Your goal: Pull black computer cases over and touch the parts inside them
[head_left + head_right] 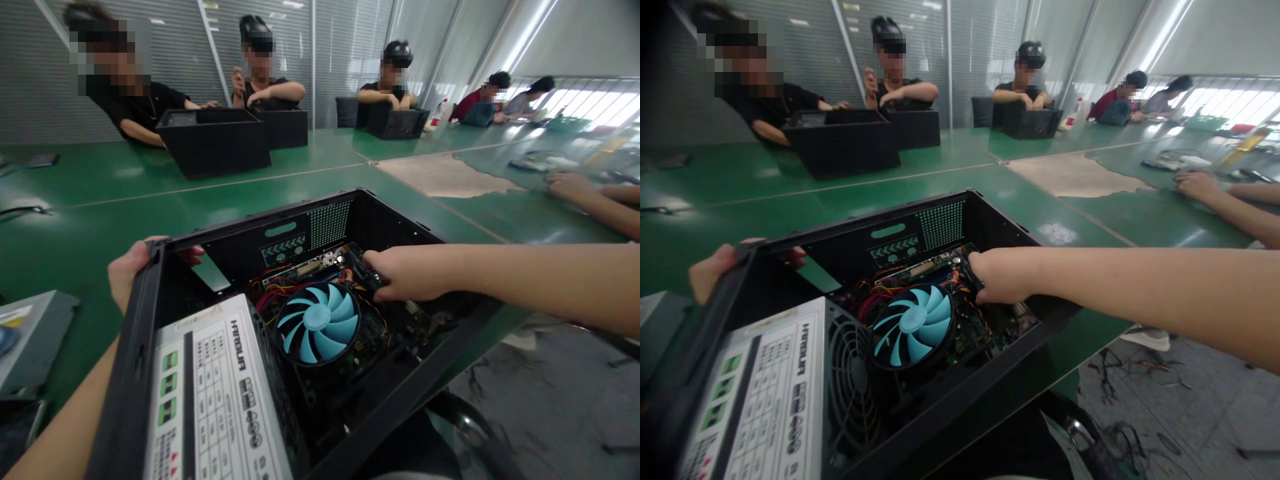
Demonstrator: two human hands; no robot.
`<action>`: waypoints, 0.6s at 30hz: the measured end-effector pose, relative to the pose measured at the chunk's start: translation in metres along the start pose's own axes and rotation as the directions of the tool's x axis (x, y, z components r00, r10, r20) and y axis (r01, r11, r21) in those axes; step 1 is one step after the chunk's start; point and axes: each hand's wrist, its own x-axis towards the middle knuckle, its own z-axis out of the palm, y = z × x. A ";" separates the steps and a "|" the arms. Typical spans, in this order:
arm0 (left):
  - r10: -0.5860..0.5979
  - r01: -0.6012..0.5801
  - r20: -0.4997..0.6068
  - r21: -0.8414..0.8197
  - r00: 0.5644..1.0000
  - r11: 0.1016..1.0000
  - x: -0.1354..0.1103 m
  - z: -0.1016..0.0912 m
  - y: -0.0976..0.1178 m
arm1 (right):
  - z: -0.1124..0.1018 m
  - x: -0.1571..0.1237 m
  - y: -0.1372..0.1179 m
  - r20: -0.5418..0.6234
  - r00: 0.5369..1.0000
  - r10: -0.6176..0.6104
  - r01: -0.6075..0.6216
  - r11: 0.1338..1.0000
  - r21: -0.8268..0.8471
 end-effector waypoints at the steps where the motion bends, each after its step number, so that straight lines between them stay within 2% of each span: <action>1: 0.004 -0.004 0.019 0.006 1.000 1.000 0.000 -0.001 0.000 | -0.003 -0.001 -0.003 0.002 1.000 0.002 -0.002 1.000 -0.012; 4: -0.040 0.038 0.088 0.032 0.995 0.999 0.001 -0.006 -0.003 | -0.012 -0.004 -0.008 -0.093 0.994 0.064 -0.067 0.997 -0.026; 8: -0.083 0.083 0.038 -0.001 0.996 0.997 0.001 -0.006 -0.005 | -0.019 -0.009 -0.003 -0.334 0.925 0.180 -0.174 0.984 0.047; 10: -0.080 0.081 0.035 -0.015 0.996 0.997 0.000 -0.004 -0.004 | -0.019 -0.013 -0.001 -0.393 0.898 0.197 -0.191 0.980 0.056; 11: -0.072 0.072 0.046 -0.016 0.996 0.997 0.000 -0.003 -0.003 | -0.019 -0.014 0.000 -0.396 0.898 0.191 -0.187 0.981 0.048; 13: -0.051 0.051 0.070 0.007 0.996 0.999 0.001 -0.002 -0.003 | -0.016 -0.015 -0.002 -0.340 0.926 0.163 -0.169 0.985 0.012; 16: -0.060 0.059 0.077 0.016 0.995 0.998 0.003 -0.002 -0.003 | -0.012 -0.014 -0.004 -0.144 0.984 0.107 -0.117 0.991 -0.066; 18: -0.060 0.061 0.074 -0.017 0.995 0.998 0.004 -0.001 -0.004 | -0.010 -0.011 -0.003 -0.040 0.998 0.050 -0.053 0.996 -0.077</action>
